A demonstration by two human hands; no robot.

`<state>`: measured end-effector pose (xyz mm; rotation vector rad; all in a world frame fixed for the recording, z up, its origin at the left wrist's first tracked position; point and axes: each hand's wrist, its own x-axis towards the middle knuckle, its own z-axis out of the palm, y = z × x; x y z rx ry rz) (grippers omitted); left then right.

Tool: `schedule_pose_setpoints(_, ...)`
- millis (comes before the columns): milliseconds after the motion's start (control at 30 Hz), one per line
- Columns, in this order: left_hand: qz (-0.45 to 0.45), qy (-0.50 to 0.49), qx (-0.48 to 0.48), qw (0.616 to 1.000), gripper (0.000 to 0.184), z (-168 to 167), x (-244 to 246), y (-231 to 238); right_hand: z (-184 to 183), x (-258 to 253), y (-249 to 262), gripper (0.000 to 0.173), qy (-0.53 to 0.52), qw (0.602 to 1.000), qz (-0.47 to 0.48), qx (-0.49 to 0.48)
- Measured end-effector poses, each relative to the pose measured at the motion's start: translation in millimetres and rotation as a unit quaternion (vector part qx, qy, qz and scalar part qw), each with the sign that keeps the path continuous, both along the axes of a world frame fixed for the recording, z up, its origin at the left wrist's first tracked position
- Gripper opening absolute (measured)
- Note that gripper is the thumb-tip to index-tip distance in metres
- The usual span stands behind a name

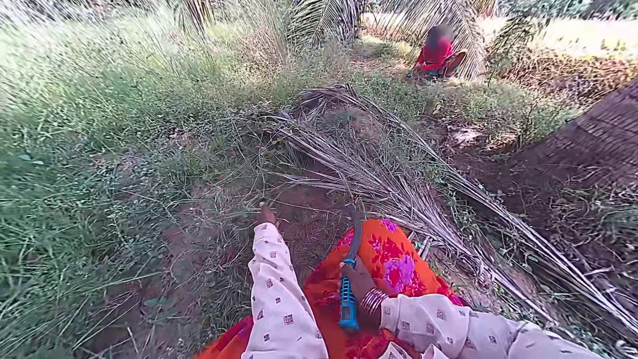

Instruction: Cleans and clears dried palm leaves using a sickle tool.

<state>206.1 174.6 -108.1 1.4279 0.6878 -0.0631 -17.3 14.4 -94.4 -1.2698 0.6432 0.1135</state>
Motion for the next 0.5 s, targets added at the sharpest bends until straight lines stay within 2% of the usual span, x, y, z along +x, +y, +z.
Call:
schedule_pose_setpoints(100, -0.111, 0.022, 0.004, 0.994, 0.068, -18.9, -12.3, -14.3, -2.4, -1.1, 1.8, 0.039, -0.007, 1.0, 0.012, -0.011)
schedule_pose_setpoints(200, -0.205, -0.05, -0.042, 0.977, 0.062, -17.9, -16.0, -22.7, -2.7, 1.0, 3.5, 0.04, 0.003, 1.0, 0.013, -0.023)
schedule_pose_setpoints(333, -0.303, -0.122, -0.05, 0.944, 0.051, -2.6, -17.9, -36.1, -7.9, 4.3, 0.9, 0.041, 0.038, 0.997, 0.057, -0.032)
schedule_pose_setpoints(400, -0.304, -0.101, -0.067, 0.945, 0.036, 7.4, -21.1, -43.2, -10.2, 6.2, -0.3, 0.039, 0.063, 0.992, 0.099, -0.034)
schedule_pose_setpoints(500, -0.258, -0.069, -0.104, 0.958, 0.04, 12.8, -26.0, -49.5, -10.5, 6.4, -4.2, 0.031, 0.1, 0.974, 0.202, -0.027)
